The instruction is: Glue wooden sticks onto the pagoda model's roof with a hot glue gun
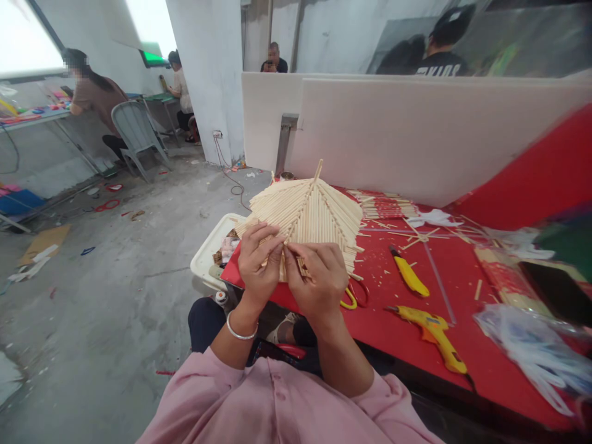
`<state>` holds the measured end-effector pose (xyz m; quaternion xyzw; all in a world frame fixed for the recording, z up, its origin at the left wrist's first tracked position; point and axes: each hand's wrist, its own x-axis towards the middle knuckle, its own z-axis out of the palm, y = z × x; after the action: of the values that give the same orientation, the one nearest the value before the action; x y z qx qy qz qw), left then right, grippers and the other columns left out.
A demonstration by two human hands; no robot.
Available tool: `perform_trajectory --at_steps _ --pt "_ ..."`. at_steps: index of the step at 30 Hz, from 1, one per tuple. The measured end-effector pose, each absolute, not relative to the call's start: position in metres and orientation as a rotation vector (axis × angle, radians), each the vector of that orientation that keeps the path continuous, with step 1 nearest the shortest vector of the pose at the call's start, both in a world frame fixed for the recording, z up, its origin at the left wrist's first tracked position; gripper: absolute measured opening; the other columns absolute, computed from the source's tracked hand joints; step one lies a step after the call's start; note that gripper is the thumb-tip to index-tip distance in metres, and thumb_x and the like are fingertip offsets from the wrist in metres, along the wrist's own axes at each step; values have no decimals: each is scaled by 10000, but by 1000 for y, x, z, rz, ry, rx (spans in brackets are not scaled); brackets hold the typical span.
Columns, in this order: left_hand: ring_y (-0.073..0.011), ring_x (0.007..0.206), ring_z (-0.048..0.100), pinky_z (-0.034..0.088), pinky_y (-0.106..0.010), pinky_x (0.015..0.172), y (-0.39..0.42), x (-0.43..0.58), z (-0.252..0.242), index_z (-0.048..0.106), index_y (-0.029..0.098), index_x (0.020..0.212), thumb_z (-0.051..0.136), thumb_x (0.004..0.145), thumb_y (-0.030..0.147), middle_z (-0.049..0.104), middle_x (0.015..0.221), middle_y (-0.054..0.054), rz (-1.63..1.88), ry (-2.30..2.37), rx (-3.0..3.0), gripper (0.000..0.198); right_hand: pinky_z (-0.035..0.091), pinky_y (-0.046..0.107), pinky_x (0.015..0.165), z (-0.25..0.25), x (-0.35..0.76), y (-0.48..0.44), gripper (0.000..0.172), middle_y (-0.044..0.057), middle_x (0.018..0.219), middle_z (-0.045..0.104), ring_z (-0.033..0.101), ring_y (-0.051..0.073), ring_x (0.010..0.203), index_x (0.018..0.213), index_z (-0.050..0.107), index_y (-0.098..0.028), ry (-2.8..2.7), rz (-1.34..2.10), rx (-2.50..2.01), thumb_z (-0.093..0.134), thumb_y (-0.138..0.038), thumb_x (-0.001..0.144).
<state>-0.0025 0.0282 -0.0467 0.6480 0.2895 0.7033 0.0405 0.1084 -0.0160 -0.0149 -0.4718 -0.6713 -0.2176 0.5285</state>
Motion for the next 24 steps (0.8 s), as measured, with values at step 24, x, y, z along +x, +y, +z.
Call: perform_trajectory --at_steps 24 --pt "-195 1149 654 565 -463 1031 29 -3 -47 727 226 1022 631 970 163 728 1086 -41 2150 895 1989 125 509 315 752 -15 109 -16 72 30 814 723 622 156 755 953 692 -201 -1610 -505 -1123 697 -158 896"
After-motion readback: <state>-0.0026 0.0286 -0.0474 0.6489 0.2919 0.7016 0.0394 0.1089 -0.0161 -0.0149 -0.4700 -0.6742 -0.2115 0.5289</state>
